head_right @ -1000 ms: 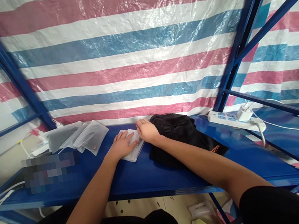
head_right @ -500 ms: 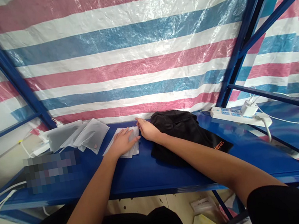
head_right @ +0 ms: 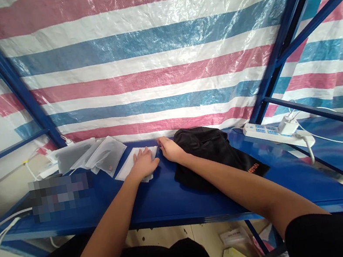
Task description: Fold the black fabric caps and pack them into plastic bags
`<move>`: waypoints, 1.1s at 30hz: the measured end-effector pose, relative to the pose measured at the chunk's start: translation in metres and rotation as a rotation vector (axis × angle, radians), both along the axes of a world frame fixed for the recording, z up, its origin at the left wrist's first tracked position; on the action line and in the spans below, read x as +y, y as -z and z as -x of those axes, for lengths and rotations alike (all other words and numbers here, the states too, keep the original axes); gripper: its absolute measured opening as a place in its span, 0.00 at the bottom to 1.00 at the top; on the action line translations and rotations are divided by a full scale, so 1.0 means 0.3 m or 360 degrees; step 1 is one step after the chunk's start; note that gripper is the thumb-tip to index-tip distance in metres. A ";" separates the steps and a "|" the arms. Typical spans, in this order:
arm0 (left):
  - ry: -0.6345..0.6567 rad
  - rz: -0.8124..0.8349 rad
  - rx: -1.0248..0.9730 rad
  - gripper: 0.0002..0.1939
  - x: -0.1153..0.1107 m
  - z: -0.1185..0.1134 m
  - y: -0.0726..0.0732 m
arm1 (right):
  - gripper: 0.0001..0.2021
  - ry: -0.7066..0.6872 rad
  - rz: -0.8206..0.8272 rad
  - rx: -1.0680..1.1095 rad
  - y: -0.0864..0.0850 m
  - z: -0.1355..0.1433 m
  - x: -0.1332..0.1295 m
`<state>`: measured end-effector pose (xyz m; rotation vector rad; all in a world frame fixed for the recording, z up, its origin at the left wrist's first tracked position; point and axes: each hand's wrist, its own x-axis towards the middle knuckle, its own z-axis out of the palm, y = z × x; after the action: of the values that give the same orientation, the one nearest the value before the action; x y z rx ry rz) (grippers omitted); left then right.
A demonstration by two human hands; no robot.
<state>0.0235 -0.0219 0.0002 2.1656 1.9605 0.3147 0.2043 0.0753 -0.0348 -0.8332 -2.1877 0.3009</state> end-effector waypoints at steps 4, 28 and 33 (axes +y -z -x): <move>-0.0054 -0.0051 -0.0089 0.42 -0.002 0.010 0.002 | 0.18 -0.0079 -0.0154 -0.0133 -0.013 0.004 -0.014; -0.1141 -0.0937 -0.0177 0.20 -0.055 0.434 -0.126 | 0.16 -0.0098 -0.0070 -0.0209 -0.055 -0.002 -0.061; -0.0875 -0.1306 -0.0212 0.21 -0.079 0.403 -0.149 | 0.17 -0.0095 -0.0042 -0.0136 -0.057 0.002 -0.067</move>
<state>-0.0975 -0.0457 0.0449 1.7955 2.6029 1.5325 0.2037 0.0554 -0.0177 -0.7800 -2.2946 0.2699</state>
